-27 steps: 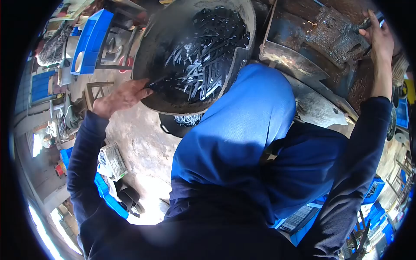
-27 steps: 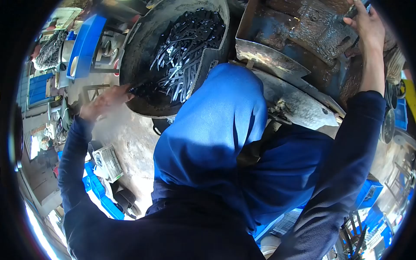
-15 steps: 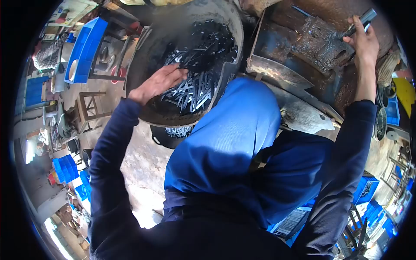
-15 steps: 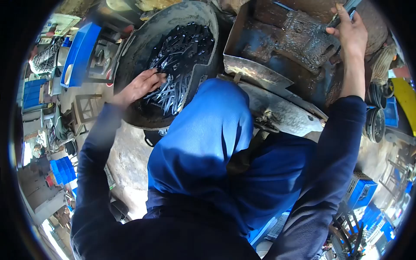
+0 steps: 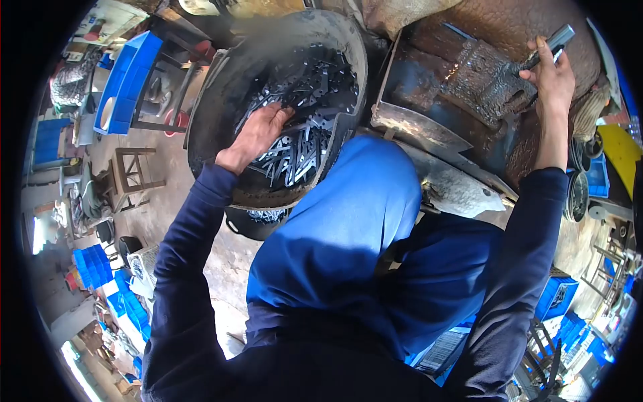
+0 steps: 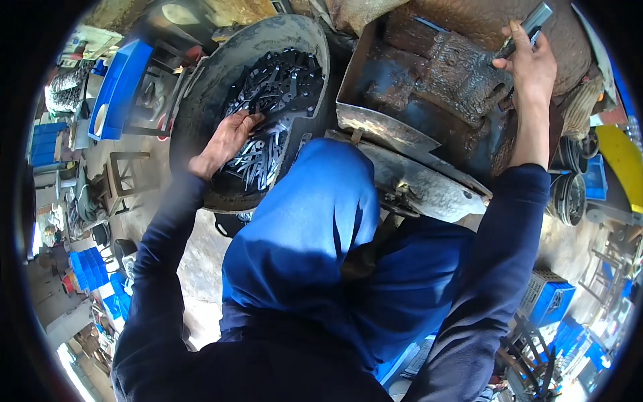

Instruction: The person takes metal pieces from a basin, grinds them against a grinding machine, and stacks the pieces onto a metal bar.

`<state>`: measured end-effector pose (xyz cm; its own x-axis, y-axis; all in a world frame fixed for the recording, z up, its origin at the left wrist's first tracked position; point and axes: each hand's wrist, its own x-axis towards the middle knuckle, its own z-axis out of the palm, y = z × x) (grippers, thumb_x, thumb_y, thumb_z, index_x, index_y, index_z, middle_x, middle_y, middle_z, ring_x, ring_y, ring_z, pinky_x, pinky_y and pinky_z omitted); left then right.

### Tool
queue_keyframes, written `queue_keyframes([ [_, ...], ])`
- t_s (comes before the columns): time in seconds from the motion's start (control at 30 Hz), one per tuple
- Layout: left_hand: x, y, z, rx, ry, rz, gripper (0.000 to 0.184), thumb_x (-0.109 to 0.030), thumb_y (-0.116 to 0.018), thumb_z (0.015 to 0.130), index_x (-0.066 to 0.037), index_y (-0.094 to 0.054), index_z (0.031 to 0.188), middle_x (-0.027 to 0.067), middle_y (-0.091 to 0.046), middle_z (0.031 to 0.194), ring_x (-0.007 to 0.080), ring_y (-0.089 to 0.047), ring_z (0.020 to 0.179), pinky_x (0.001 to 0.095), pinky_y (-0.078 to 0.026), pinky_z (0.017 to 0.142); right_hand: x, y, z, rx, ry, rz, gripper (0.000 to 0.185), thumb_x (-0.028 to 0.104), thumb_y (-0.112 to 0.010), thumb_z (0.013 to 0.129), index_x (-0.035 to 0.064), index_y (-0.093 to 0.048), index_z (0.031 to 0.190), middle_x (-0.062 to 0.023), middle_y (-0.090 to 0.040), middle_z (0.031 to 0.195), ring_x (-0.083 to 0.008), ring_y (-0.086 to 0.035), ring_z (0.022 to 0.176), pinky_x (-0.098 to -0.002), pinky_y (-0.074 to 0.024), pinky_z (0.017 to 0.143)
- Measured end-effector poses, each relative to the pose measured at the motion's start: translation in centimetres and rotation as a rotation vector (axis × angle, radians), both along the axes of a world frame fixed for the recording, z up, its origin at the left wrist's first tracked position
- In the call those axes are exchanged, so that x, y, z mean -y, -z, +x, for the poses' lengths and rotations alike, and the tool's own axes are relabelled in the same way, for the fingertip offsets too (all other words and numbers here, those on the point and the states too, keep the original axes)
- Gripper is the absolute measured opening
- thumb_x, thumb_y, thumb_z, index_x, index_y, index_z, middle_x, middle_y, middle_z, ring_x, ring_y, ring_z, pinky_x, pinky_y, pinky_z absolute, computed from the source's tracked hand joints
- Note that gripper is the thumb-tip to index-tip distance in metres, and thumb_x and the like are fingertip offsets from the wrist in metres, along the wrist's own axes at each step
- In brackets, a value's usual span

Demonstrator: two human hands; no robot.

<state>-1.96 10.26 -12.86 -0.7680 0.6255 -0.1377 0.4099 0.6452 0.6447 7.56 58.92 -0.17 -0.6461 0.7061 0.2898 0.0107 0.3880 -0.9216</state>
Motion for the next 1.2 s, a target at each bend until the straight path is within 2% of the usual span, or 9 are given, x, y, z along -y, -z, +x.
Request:
queue_keyframes([
  [0.17,1.1,0.3,0.6,-0.312,0.126,0.009,0.027,-0.021,-0.05,0.099,-0.002,-0.068,0.109,0.0217,-0.063,0.094,0.041,-0.061,0.09,0.0441,-0.049,0.081,0.5,-0.5,0.0,0.011,0.018,-0.027,0.034,0.03,-0.067,0.095,-0.0003,-0.064,0.112,0.0055,-0.047,0.063,-0.001,-0.037,0.05,-0.0219,-0.0539,0.051],
  [0.27,1.0,-1.2,1.3,-0.156,-0.066,0.031,0.025,-0.019,-0.052,0.099,-0.001,-0.067,0.107,0.0182,-0.063,0.088,0.0345,-0.062,0.081,0.041,-0.049,0.075,0.9,-0.5,-0.1,0.009,0.04,-0.004,0.034,0.029,-0.066,0.096,-0.0008,-0.063,0.113,0.0041,-0.052,0.066,-0.0011,-0.038,0.049,-0.0222,-0.0542,0.051],
  [0.33,0.6,-2.2,1.7,0.236,-0.24,0.124,0.022,-0.016,-0.052,0.099,-0.001,-0.066,0.105,0.0087,-0.061,0.077,0.02,-0.058,0.069,0.0334,-0.047,0.066,0.9,-0.5,0.0,0.001,0.023,-0.01,0.035,0.028,-0.065,0.096,-0.0015,-0.062,0.115,0.0031,-0.054,0.068,-0.0014,-0.038,0.049,-0.0223,-0.0545,0.051],
  [0.43,0.1,-1.1,1.6,0.392,-0.274,0.276,0.017,-0.013,-0.054,0.098,-0.001,-0.064,0.105,-0.0001,-0.055,0.074,0.0084,-0.049,0.067,0.0256,-0.043,0.063,1.2,-0.7,0.0,0.002,0.029,-0.014,0.035,0.027,-0.065,0.097,-0.0018,-0.062,0.115,0.0031,-0.054,0.068,-0.0015,-0.038,0.049,-0.0223,-0.0546,0.051],
  [0.67,-1.1,-0.5,2.2,0.473,-0.324,0.364,0.014,-0.01,-0.059,0.096,-0.001,-0.064,0.106,-0.0045,-0.055,0.078,0.005,-0.047,0.071,0.0213,-0.04,0.065,1.0,-0.6,-0.1,0.003,0.032,-0.004,0.034,0.028,-0.065,0.097,-0.0019,-0.063,0.114,0.0039,-0.051,0.064,-0.0017,-0.038,0.048,-0.0222,-0.0545,0.051],
  [0.77,-2.1,-0.3,2.6,0.4,-0.311,0.406,0.019,-0.011,-0.064,0.092,0.0,-0.063,0.108,0.0,-0.06,0.078,0.0113,-0.055,0.073,0.0255,-0.045,0.068,1.1,-0.7,-0.1,0.009,0.036,-0.015,0.034,0.028,-0.065,0.097,-0.0019,-0.063,0.113,0.0039,-0.05,0.065,-0.0018,-0.037,0.048,-0.0223,-0.0547,0.051],
  [0.87,-3.4,-0.3,2.8,-0.111,-0.128,0.154,0.044,-0.019,-0.077,0.078,-0.001,-0.059,0.113,0.0187,-0.061,0.105,0.0367,-0.064,0.089,0.0427,-0.052,0.082,0.9,-0.5,-0.2,0.003,0.033,-0.012,0.035,0.028,-0.065,0.097,-0.0019,-0.062,0.114,0.0038,-0.051,0.065,-0.0018,-0.037,0.048,-0.0226,-0.0547,0.051],
  [0.97,-5.5,0.2,3.4,-0.281,0.001,-0.071,0.059,-0.027,-0.08,0.075,-0.005,-0.052,0.123,0.0191,-0.046,0.115,0.0418,-0.063,0.091,0.0485,-0.054,0.08,0.8,-0.5,-0.2,0.005,0.022,-0.032,0.035,0.028,-0.065,0.097,-0.0021,-0.061,0.115,0.0028,-0.054,0.068,-0.0015,-0.037,0.048,-0.0228,-0.0553,0.051],
  [1.2,-7.9,1.4,3.1,-0.372,-0.075,-0.092,0.054,-0.032,-0.076,0.076,-0.006,-0.052,0.116,0.0193,-0.045,0.113,0.0413,-0.064,0.085,0.0501,-0.055,0.073,1.1,-0.7,-0.1,0.016,0.016,-0.019,0.035,0.026,-0.065,0.097,-0.0023,-0.059,0.117,-0.0004,-0.061,0.076,-0.0012,-0.038,0.049,-0.0227,-0.0563,0.052],
])
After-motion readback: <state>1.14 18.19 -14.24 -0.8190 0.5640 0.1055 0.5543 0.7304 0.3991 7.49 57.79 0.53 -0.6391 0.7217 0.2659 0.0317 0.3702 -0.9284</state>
